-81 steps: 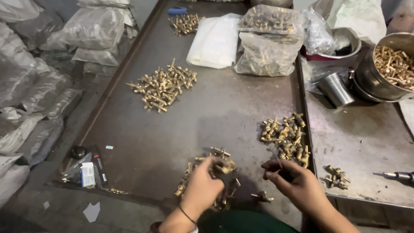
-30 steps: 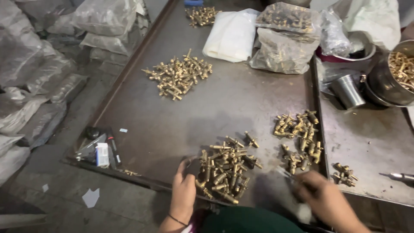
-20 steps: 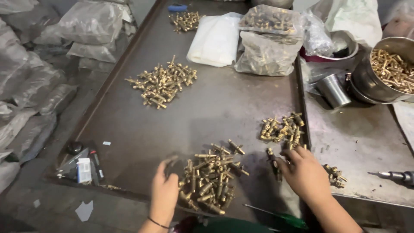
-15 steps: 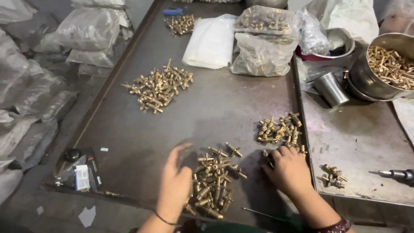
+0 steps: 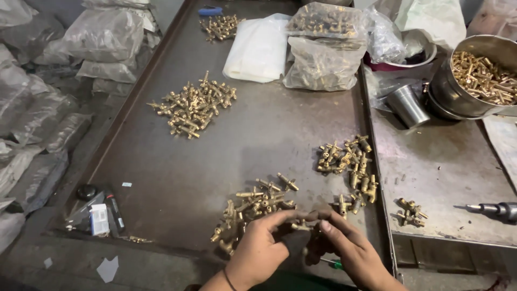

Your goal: Tightening small screws on brass metal valve fittings at a workbench.

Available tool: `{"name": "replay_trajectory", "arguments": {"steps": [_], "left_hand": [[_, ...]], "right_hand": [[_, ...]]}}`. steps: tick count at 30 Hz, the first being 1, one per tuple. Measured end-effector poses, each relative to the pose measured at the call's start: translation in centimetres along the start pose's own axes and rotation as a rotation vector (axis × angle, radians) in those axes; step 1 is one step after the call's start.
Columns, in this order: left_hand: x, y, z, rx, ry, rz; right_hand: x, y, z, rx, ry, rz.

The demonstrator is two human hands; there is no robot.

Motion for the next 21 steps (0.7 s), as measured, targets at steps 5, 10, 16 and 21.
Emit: {"name": "replay_trajectory", "arguments": {"steps": [5, 10, 16, 21], "left_hand": [[-0.2, -0.7, -0.2, -0.11, 0.165, 0.032], [-1.4, -1.2, -0.1, -0.157, 0.303, 0.161], [-1.3, -0.8, 0.0, -0.098, 0.501, 0.29], [1.2, -0.1, -0.4, 0.027, -0.005, -0.13]], "right_hand": [[-1.5, 0.2, -0.8, -0.07, -0.096, -0.055], [-2.4, 0.1, -0.5, -0.108, -0.149, -0.061], [-3.7, -0.1, -0.7, -0.273, -0.178, -0.168], [-1.7, -0.8, -0.2, -0.312, -0.712, -0.597]]}}
Point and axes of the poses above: each hand's wrist, its own y-axis towards the middle knuckle, its own z-axis out of the palm, x = y × z, the point moved 3 cm from there along y, towards the middle knuckle, and after that the axes turned 3 degrees about -y, right-handed, at the moved point
